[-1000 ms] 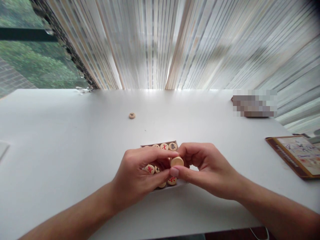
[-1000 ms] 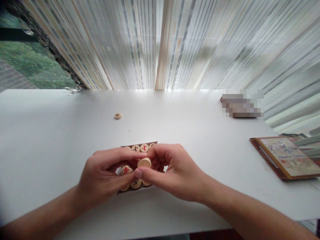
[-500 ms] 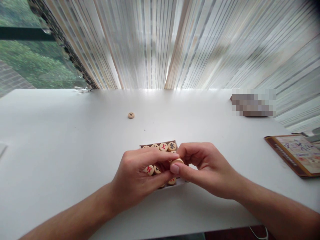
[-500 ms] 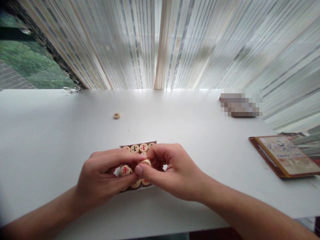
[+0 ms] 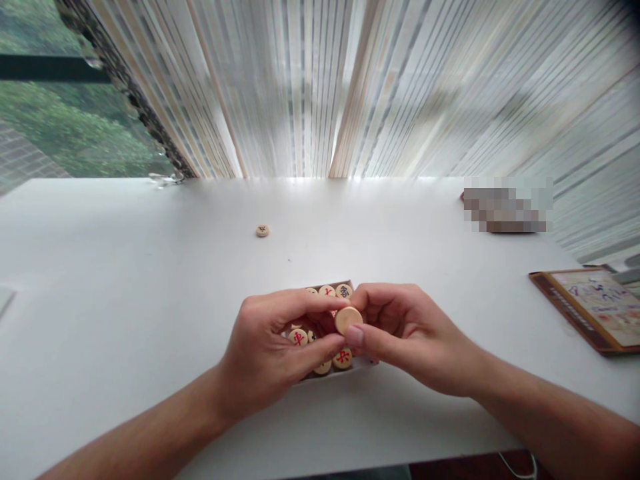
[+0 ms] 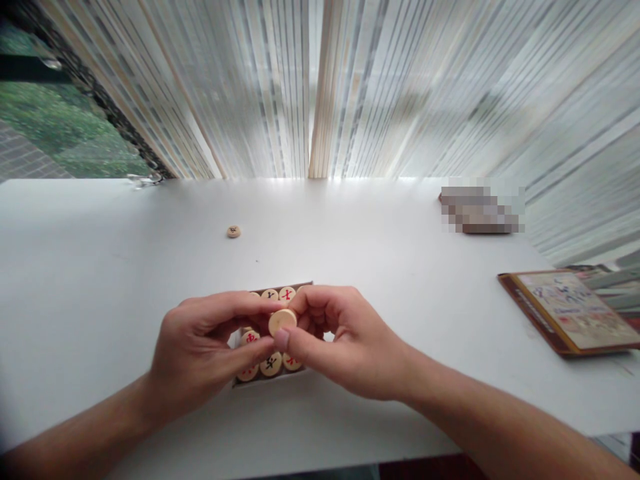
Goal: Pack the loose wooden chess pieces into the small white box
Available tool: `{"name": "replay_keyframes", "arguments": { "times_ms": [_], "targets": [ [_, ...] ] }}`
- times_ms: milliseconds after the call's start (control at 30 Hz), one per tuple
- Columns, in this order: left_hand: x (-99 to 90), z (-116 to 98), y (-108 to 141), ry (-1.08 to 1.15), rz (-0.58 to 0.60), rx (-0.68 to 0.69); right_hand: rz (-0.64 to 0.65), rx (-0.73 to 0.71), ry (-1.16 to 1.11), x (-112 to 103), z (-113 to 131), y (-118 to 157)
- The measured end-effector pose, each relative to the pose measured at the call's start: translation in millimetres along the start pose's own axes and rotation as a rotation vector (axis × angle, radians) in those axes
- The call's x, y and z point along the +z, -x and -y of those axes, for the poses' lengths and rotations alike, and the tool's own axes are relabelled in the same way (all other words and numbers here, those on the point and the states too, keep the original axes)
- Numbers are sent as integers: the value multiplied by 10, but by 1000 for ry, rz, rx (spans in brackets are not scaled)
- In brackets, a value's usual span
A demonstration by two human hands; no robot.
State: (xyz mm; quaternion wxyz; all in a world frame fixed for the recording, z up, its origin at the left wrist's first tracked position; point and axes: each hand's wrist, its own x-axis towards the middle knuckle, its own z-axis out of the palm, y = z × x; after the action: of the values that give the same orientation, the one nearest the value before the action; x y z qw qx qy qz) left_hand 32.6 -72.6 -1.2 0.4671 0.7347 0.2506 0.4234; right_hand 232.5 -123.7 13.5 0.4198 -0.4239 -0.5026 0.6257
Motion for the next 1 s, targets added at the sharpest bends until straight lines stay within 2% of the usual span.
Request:
{"name": "replay_keyframes", "arguments": {
  "times_ms": [200, 433, 667, 1000],
  "targets": [
    [6, -25, -11, -178, 4, 179, -38, -10, 143, -2, -5, 6],
    [-2, 2, -12, -126, 13, 125, -22, -60, 157, -16, -11, 31],
    [22, -3, -38, -125, 31, 189, -42, -41, 191, -28, -16, 28],
    [21, 9, -28, 82, 12, -60, -54, -126, 255, -81, -26, 6]
  ]
}}
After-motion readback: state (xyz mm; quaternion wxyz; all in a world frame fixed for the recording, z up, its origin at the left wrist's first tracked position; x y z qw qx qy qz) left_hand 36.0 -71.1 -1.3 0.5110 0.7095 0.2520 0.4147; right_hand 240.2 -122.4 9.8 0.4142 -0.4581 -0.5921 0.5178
